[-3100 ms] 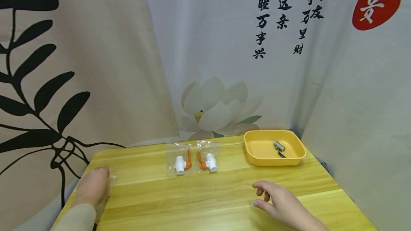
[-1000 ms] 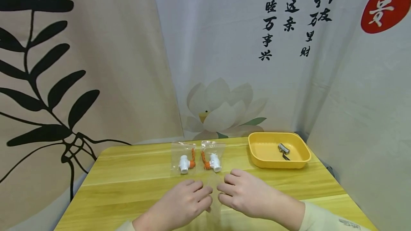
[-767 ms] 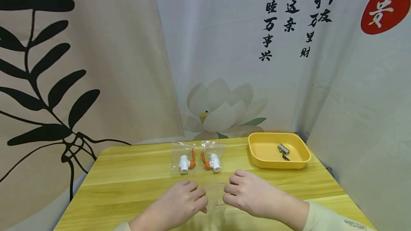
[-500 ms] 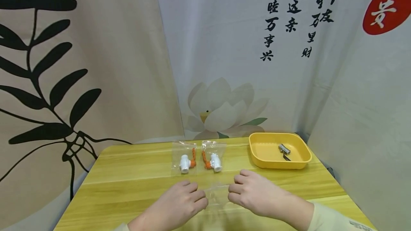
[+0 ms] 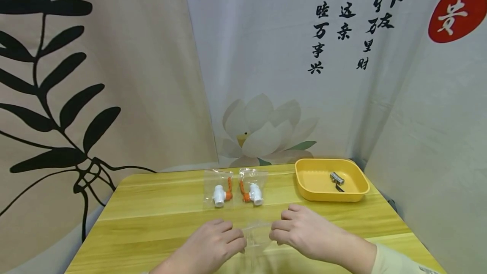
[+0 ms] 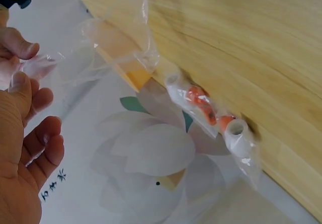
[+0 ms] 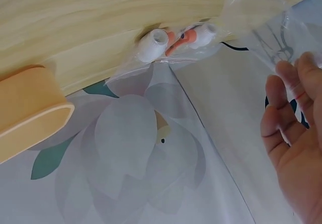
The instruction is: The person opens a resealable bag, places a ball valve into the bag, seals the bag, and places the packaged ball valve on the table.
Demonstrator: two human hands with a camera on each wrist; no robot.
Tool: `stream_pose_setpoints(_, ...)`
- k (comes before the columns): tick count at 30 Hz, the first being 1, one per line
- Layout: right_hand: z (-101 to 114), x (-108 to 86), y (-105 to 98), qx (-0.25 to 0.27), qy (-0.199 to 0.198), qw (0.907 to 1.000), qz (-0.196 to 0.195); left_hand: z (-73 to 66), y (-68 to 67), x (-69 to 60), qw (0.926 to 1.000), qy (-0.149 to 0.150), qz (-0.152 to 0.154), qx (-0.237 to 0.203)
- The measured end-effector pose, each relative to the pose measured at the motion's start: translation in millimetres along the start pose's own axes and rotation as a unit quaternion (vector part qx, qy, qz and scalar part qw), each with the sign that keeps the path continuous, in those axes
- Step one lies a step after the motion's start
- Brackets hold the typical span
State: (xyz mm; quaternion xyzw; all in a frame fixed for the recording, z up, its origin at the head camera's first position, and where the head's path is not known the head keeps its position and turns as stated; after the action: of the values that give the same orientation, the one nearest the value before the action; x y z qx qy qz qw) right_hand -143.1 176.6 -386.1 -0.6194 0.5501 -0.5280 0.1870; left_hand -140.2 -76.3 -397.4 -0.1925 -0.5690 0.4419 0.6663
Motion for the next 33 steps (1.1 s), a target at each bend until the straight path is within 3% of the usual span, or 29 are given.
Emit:
stream_pose_setpoints(8,1.9,-2.9,5.2,0.011,0.01,0.9999,-0.009,-1.0,3.1,-1.6,1.0,-0.004,-0.001,-0.004)
stream_pose_setpoints(14,7.0,-3.4,-1.7,0.067,0.042,0.9966,-0.023,-2.8,3.5,-1.6,0.9995,-0.008,-0.012,-0.028)
stream_pose_setpoints(21,9.9,-3.0,-13.7,0.129,0.049,0.9875,-0.076,-3.3,2.8,-2.6,0.9975,-0.001,-0.043,-0.056)
stream_pose_setpoints(25,2.0,-8.1,-18.8,0.153,0.053,0.9794,-0.12,-3.4,2.2,-4.5,0.9952,-0.014,-0.058,-0.077)
stream_pose_setpoints(27,-8.7,-14.5,-19.0,0.156,0.084,0.9752,-0.133,-3.4,1.8,-6.1,0.9943,-0.021,-0.068,-0.08)
stream_pose_setpoints(30,-33.3,-32.0,-15.3,0.13,0.173,0.9683,-0.125,-3.3,0.9,-9.6,0.9926,-0.031,-0.083,-0.083)
stream_pose_setpoints(32,-54.4,-50.0,-10.8,0.105,0.264,0.955,-0.085,-3.0,0.0,-12.1,0.9918,-0.037,-0.093,-0.079)
stream_pose_setpoints(33,-65.8,-60.9,-7.9,0.091,0.315,0.9433,-0.055,-3.0,-0.4,-13.3,0.9911,-0.044,-0.096,-0.082)
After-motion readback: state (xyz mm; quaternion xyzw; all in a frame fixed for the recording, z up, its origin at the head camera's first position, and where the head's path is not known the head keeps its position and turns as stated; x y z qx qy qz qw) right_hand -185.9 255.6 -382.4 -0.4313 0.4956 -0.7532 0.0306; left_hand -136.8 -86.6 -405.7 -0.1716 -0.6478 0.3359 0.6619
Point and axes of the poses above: each hand's wrist, its own x-axis towards the middle knuckle, its own y-axis out of the palm, z = x × y, the point moved 3 cm from there along x, towards the middle knuckle, and after that the axes turned 3 degrees about -x, right-handed, at the moved point
